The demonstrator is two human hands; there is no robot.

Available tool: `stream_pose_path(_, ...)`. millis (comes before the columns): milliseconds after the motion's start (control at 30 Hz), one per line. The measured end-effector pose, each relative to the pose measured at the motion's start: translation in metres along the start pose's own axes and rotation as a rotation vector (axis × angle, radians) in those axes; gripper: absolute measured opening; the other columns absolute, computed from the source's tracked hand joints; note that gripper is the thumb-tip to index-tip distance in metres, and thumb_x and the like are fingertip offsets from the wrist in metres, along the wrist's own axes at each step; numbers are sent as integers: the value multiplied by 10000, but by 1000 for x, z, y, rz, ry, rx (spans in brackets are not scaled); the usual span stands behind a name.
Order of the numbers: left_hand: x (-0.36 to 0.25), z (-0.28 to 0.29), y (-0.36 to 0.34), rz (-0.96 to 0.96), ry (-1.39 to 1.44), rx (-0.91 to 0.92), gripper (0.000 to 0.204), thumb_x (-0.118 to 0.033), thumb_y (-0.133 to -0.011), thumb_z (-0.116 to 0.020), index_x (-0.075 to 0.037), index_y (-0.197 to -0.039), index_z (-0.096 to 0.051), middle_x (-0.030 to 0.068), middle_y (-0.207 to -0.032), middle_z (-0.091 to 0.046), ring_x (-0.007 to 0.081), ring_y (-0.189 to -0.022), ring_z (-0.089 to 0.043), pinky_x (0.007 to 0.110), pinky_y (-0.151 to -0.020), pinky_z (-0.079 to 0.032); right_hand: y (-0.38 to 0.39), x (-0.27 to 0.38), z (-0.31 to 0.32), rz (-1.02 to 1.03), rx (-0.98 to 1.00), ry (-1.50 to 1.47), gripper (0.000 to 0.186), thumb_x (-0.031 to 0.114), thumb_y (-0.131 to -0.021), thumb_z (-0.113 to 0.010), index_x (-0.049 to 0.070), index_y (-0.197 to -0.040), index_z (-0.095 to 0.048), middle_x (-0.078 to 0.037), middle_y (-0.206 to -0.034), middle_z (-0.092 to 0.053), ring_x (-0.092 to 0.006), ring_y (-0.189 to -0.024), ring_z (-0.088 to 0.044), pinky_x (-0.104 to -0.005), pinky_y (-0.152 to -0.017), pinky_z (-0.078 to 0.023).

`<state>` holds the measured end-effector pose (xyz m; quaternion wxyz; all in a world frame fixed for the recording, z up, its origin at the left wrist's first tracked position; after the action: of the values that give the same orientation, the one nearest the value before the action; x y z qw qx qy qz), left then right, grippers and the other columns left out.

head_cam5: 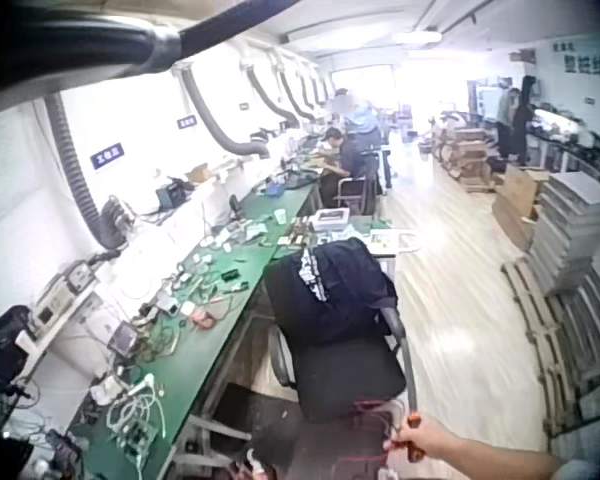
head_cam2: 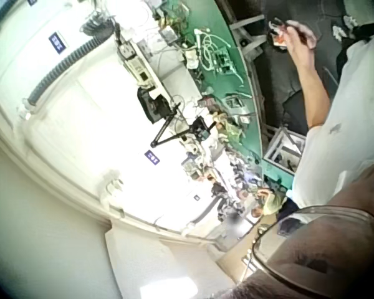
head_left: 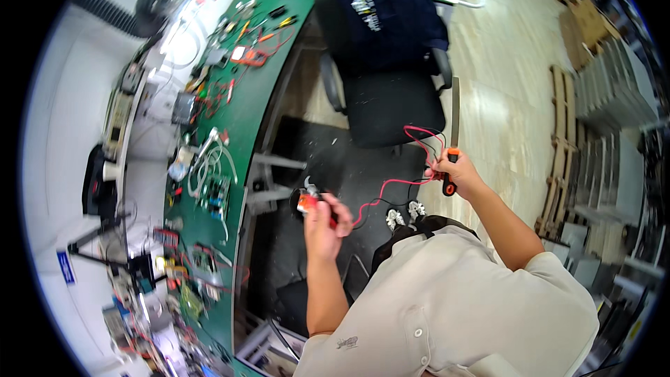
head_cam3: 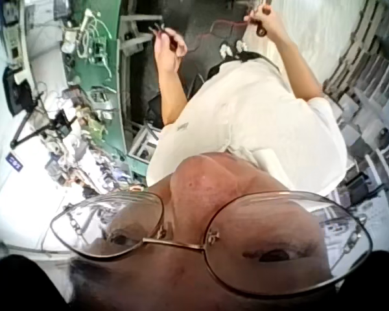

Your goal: The person uses a multimeter on a circuit board and then uses a metal file on a red wire.

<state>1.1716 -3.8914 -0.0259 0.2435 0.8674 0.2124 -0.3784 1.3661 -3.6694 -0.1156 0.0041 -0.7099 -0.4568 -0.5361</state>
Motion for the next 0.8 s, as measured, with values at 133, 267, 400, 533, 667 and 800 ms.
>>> stream_pose_path(133, -29, -10, -70, -9, 127, 24, 269, -352, -1031, -405, -126, -1017, -550, -17, -642, -429, 81, -463, -325, 247, -426, -282, 38, 13, 89, 74, -179, 69, 233, -1, -819, -633, 92, -724, -441, -56, -775, -574, -212, -756, -685, -295, -622, -518)
stream_pose_path(267, -40, -92, -138, 38, 267, 261, 259, -328, -1034, -409, -114, -1020, -555, -14, -649, -415, 70, -487, -305, 231, -430, -254, 83, 24, 160, 185, -355, -38, 222, 24, -824, -652, 93, -745, -456, -63, -757, -590, -207, -716, -682, -293, -600, -519)
stream_pose_path(400, -15, -191, -179, 74, 250, 497, 273, -309, -1043, -392, -74, -1059, -531, -3, -678, -410, 82, -500, -300, 244, -440, -250, 101, 33, 219, 254, -384, -227, 208, 52, -828, -665, 86, -768, -469, -66, -714, -593, -162, -589, -621, -278, -533, -469)
stream_pose_path(533, 10, -340, -207, 99, 277, 757, 295, -289, -1054, -359, -29, -1062, -499, 12, -676, -384, 90, -502, -279, 259, -444, -232, 119, 41, 320, 295, -500, -303, 191, 41, -798, -656, 80, -754, -473, -55, -680, -579, -134, -533, -557, -277, -520, -444)
stream_pose_path(667, 4, -485, -222, 18, 269, 942, 201, -191, -1029, -432, 2, -1015, -487, 3, -669, -360, 85, -498, -235, 264, -451, -208, 125, 51, 430, 254, -620, -197, 193, 30, -747, -649, 81, -708, -467, -37, -625, -548, -115, -518, -521, -274, -516, -429)
stream_pose_path(800, -2, -607, -251, -51, 216, 1047, 152, -136, -1014, -434, 6, -976, -474, 11, -662, -346, 94, -491, -244, 264, -445, -223, 127, 88, 527, 198, -710, -89, 236, 15, -761, -648, 91, -693, -435, -23, -572, -506, -114, -516, -502, -271, -515, -410)
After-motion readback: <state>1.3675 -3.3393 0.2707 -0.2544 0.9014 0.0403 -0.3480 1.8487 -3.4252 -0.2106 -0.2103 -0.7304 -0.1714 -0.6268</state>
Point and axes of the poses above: each hand's wrist, its own y-axis away from the middle knuckle, its own z-axis out of the back of the hand, x = y × z, the point moved 9 cm from there along -y, towards the middle knuckle
